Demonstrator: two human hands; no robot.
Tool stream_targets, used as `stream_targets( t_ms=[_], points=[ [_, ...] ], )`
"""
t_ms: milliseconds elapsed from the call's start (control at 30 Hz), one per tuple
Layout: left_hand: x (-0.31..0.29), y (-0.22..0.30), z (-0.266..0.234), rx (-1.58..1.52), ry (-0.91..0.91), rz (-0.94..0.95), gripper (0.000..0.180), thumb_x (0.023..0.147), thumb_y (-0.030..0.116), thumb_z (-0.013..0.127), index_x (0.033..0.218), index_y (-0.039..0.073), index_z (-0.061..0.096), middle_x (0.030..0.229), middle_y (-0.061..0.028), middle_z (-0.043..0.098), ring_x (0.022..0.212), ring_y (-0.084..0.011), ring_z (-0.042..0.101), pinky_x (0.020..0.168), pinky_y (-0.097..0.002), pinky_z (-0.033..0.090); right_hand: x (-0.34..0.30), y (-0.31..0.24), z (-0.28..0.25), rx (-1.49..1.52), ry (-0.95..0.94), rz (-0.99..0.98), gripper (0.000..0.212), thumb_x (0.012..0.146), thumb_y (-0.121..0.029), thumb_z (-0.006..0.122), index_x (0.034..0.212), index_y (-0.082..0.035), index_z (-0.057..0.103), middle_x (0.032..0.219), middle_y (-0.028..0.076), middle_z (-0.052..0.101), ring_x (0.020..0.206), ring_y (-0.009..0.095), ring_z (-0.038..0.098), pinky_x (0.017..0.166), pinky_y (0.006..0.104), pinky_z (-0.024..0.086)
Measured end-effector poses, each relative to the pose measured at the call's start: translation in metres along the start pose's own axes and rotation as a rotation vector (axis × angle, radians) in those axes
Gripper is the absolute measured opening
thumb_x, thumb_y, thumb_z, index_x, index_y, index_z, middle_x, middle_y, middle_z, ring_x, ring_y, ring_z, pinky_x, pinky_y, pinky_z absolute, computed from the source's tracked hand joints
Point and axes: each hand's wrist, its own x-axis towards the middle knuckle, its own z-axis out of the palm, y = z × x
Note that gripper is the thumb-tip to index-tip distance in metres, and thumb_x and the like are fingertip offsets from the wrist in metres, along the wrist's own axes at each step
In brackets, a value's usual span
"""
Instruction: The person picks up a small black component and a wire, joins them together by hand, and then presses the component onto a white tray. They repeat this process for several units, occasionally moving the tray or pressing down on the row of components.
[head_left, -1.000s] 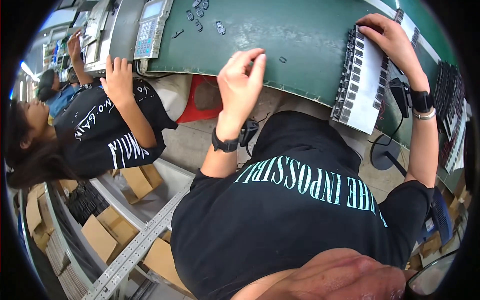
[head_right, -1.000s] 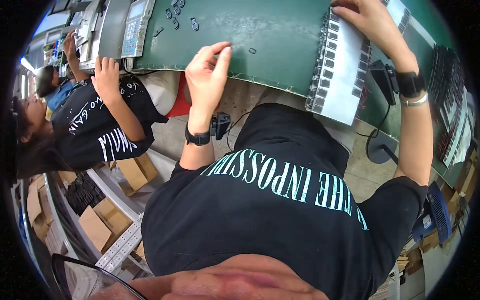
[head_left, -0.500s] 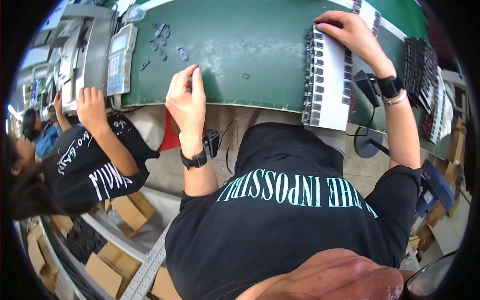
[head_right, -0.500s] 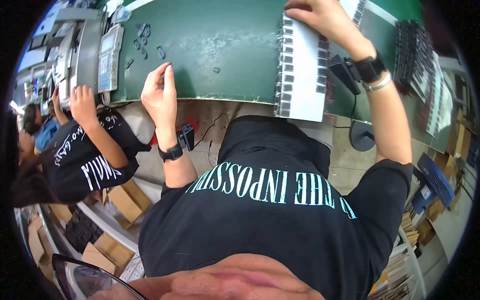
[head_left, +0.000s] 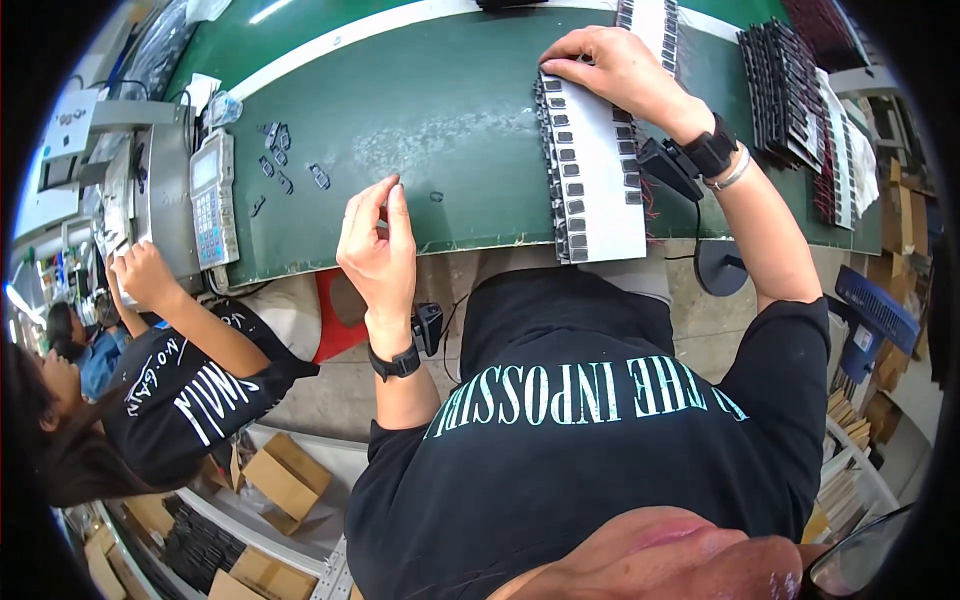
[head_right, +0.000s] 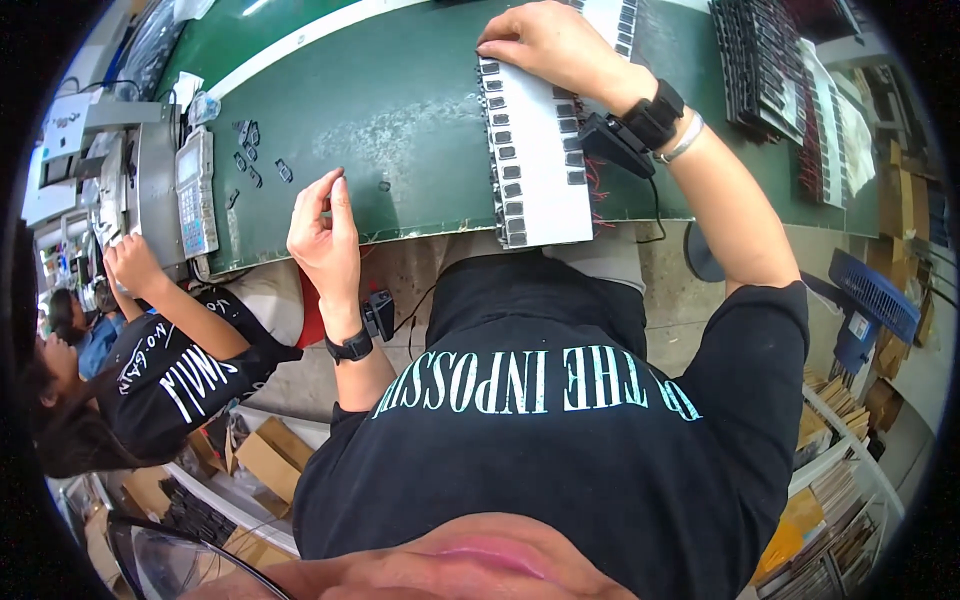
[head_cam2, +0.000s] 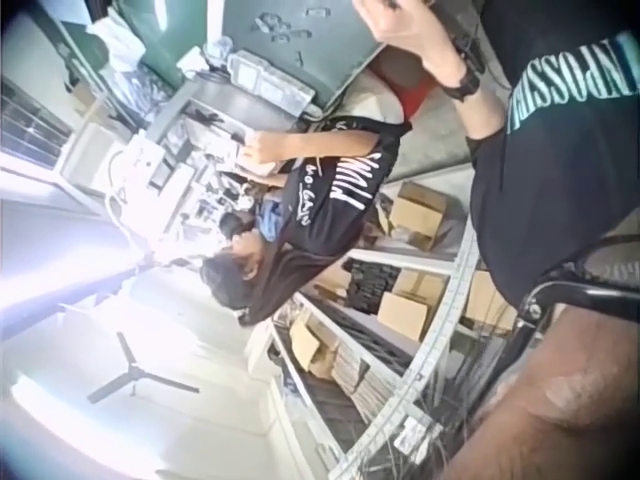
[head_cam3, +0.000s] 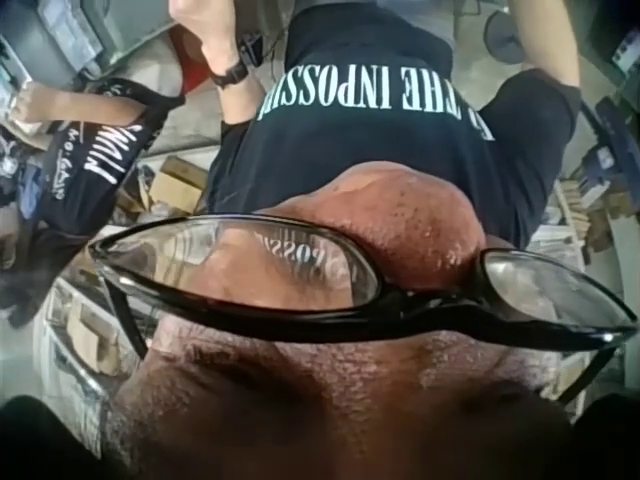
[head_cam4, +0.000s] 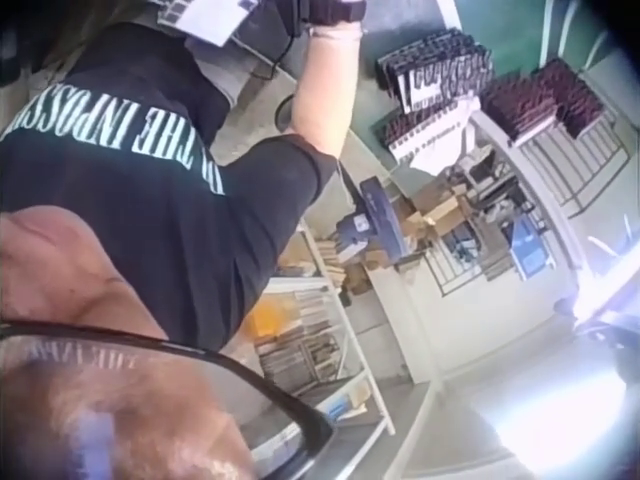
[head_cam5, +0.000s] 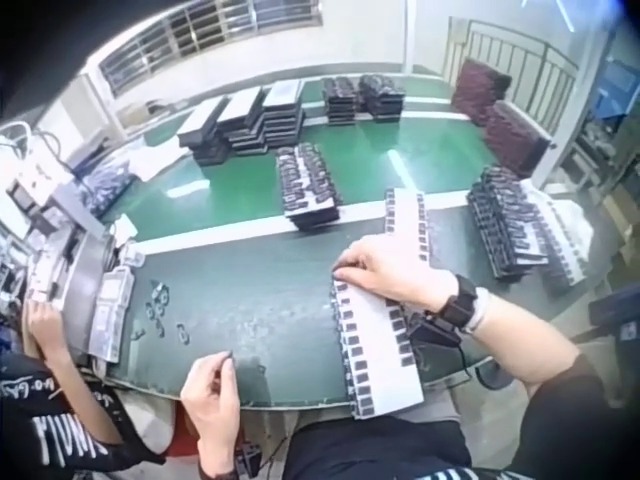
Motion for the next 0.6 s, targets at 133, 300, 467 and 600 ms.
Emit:
stream_targets(
  t_ms=[133,300,467,600],
  points=[
    [-0.005,-0.007,0.002,0.011,0.003,0.044,0.011,0.092,0.005,0.067,0.101,0.002,0.073,0.096,-0.0090,0.072,0.078,-0.0180,0.067,0.063,-0.0281,0.052,-0.008,0.002,-0.026,0.123,0.095,0.111,0.024,0.094,-0.020,0.066,0.109,-0.003,0.072,0.095,0.009,0.072,0.085,0.018,0.067,0.078,0.0290,0.052],
    [-0.006,-0.014,-0.006,0.004,0.034,0.015,0.011,0.092,0.005,0.068,0.100,0.001,0.073,0.097,-0.0100,0.072,0.080,-0.0193,0.068,0.067,-0.0284,0.053,-0.027,0.010,-0.060,0.044,-0.186,0.430,0.025,0.093,-0.019,0.067,0.113,-0.003,0.072,0.096,0.010,0.072,0.089,0.020,0.068,0.080,0.0299,0.051],
    [-0.011,-0.019,-0.013,0.096,0.099,0.173,0.011,0.089,0.006,0.069,0.098,0.002,0.072,0.096,-0.0127,0.071,0.082,-0.0275,0.070,0.073,-0.0344,0.055,-0.050,0.004,-0.040,0.025,-0.074,0.197,0.023,0.093,-0.014,0.066,0.112,-0.001,0.070,0.096,0.012,0.071,0.091,0.018,0.067,0.079,0.0297,0.050],
    [-0.024,-0.030,-0.005,0.130,0.140,0.212,0.010,0.087,0.007,0.070,0.097,0.003,0.071,0.094,-0.0119,0.071,0.080,-0.0305,0.069,0.072,-0.0364,0.055,-0.078,0.013,-0.032,0.093,-0.101,0.285,0.019,0.094,-0.010,0.064,0.110,0.001,0.068,0.095,0.012,0.070,0.087,0.018,0.066,0.080,0.0300,0.050]
  ],
)
